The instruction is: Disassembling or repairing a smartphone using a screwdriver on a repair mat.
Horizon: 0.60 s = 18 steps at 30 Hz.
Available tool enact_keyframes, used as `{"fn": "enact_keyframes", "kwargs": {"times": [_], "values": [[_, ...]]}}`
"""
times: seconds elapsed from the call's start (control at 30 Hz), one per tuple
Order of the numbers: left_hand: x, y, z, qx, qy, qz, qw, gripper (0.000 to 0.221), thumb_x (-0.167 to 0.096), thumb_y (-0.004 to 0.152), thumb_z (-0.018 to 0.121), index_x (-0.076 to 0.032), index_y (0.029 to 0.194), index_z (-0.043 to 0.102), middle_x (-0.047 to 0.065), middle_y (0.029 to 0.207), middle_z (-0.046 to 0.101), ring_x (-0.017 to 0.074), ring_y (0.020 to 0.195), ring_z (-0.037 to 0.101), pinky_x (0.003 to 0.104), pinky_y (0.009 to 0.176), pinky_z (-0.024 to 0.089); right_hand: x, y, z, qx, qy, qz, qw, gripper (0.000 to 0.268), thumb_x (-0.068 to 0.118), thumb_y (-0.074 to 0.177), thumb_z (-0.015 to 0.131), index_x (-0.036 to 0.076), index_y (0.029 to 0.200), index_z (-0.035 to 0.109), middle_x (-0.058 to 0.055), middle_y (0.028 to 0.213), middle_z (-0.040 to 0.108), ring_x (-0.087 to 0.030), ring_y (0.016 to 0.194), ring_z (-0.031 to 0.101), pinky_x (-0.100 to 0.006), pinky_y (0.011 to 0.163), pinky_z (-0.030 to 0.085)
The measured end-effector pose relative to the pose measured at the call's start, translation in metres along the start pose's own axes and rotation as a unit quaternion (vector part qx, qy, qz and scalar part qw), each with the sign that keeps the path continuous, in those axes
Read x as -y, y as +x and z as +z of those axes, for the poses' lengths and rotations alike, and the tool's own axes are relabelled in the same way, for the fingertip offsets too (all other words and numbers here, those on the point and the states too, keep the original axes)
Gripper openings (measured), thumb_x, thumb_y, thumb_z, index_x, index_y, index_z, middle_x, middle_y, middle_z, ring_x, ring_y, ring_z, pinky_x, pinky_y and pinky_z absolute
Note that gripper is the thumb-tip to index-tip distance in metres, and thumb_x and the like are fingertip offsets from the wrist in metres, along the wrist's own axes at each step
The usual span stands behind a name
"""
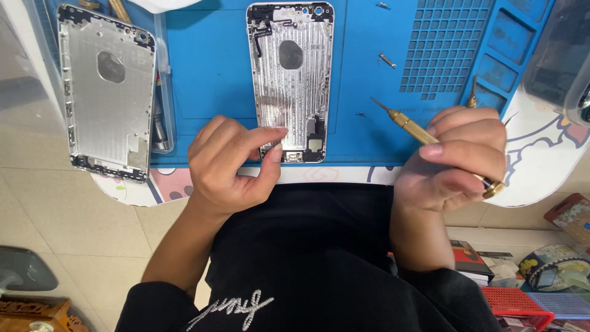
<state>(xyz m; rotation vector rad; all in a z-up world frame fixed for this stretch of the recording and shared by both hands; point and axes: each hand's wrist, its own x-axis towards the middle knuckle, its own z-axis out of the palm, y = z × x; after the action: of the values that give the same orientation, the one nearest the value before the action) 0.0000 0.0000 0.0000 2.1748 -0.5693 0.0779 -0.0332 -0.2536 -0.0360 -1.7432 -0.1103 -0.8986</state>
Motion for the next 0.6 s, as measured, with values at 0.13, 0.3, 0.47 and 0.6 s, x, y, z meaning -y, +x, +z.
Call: {"fn": "enact_keyframes", "kwargs": {"times": [0.13,0.3,0.47,0.6], "values": [[-0.001,0.003,-0.001,0.008,0.000,0.011,1.000,0.018,-0.004,0.084,0.079,-0.006,0.102,0.075,0.002,0.074,0.062,0.0173,0.068,0.057,0.032,0.065,0.041,-0.004,0.009,0.006,-0.037,-0.026,-0.069,0.997,0.051,0.050,0.108,0.031,0.009,0.089,0.054,-0.010,0.087,0.037,-0.018,0.072,0.047,-0.021,0.058,0.049],[-0.001,0.002,-0.001,-0.002,-0.009,0.009,1.000,0.019,-0.005,0.087,0.078,-0.006,0.106,0.075,0.002,0.080,0.065,0.0162,0.072,0.059,0.030,0.067,0.043,0.007,0.001,0.000,-0.034,0.127,0.029,0.991,0.044,0.049,0.109,0.027,0.011,0.091,0.041,-0.002,0.069,0.043,-0.011,0.047,0.047,-0.024,0.046,0.046],[0.001,0.000,-0.002,-0.007,-0.021,0.025,0.999,0.018,-0.006,0.089,0.079,-0.006,0.106,0.074,0.002,0.082,0.066,0.0166,0.073,0.059,0.031,0.067,0.043,0.003,0.003,-0.039,0.019,0.131,0.090,0.987,0.030,0.033,0.111,0.043,0.007,0.097,0.050,0.001,0.069,0.046,-0.007,0.045,0.040,-0.021,0.037,0.036],[0.000,0.000,-0.004,-0.004,-0.025,0.025,0.999,0.017,-0.007,0.089,0.079,-0.006,0.106,0.075,0.002,0.080,0.065,0.0168,0.071,0.059,0.031,0.066,0.043,0.041,0.031,-0.036,0.196,-0.169,0.204,0.944,0.008,0.006,0.117,0.067,0.000,0.115,0.064,-0.007,0.088,0.059,-0.011,0.063,0.040,-0.023,0.058,0.027]]}}
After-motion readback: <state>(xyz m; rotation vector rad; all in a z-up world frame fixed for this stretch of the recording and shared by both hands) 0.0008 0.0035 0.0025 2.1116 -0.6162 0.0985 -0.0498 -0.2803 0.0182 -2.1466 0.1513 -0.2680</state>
